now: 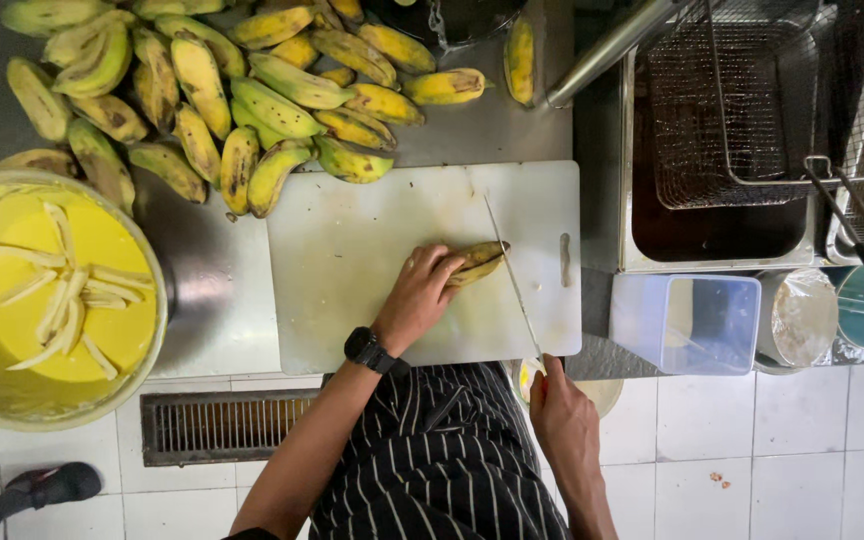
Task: The person peels bananas and slices them into thin strips on a white cutting board using a knife. The sliced banana pieces are then placed into a large metal bowl containing a yellow liquid. The person repeats this process with multiple bananas throughout the video.
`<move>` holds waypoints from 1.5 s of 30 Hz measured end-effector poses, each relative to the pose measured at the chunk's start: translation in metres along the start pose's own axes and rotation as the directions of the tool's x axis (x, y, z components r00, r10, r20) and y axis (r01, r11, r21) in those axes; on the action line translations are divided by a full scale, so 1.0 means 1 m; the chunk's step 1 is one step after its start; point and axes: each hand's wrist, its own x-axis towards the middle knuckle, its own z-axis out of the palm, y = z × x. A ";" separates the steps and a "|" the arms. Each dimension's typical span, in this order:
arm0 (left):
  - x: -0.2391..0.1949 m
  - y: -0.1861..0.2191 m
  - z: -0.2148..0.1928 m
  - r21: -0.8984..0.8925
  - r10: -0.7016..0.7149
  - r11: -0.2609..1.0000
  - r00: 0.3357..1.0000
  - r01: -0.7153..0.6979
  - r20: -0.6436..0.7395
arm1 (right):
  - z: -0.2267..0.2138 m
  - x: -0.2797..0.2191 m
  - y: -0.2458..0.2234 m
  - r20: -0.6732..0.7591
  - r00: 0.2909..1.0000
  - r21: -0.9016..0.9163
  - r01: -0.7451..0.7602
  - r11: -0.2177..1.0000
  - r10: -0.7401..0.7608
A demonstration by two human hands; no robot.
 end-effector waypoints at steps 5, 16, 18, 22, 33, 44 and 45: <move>0.003 0.001 -0.007 -0.051 0.026 0.998 1.000 -0.027 -0.012 | -0.010 0.008 -0.002 0.100 0.995 -0.033 0.002 0.999 0.001; -0.033 0.018 0.027 -0.062 -0.270 0.961 0.963 0.269 -0.013 | 0.029 0.037 0.004 -0.123 0.992 0.075 0.044 0.996 -0.035; -0.017 0.013 0.019 0.036 -0.210 0.976 0.972 0.214 -0.107 | 0.016 0.027 0.003 -0.099 0.995 0.062 0.036 0.997 -0.030; 0.013 0.020 -0.015 0.142 0.093 0.983 0.980 -0.119 0.176 | 0.006 0.006 0.017 0.026 0.998 0.223 0.050 0.974 -0.057; -0.013 0.011 0.003 0.356 -0.088 0.926 0.988 0.129 -0.128 | 0.016 -0.004 0.020 0.076 0.997 0.159 0.007 0.987 -0.019; -0.015 0.012 -0.001 0.228 -0.125 0.962 0.985 0.150 -0.118 | -0.017 0.005 0.000 0.196 0.979 0.081 0.047 0.996 -0.063; -0.017 0.013 -0.001 0.230 -0.131 0.961 0.984 0.155 -0.117 | -0.008 0.014 0.005 0.201 0.977 0.082 0.051 0.995 -0.066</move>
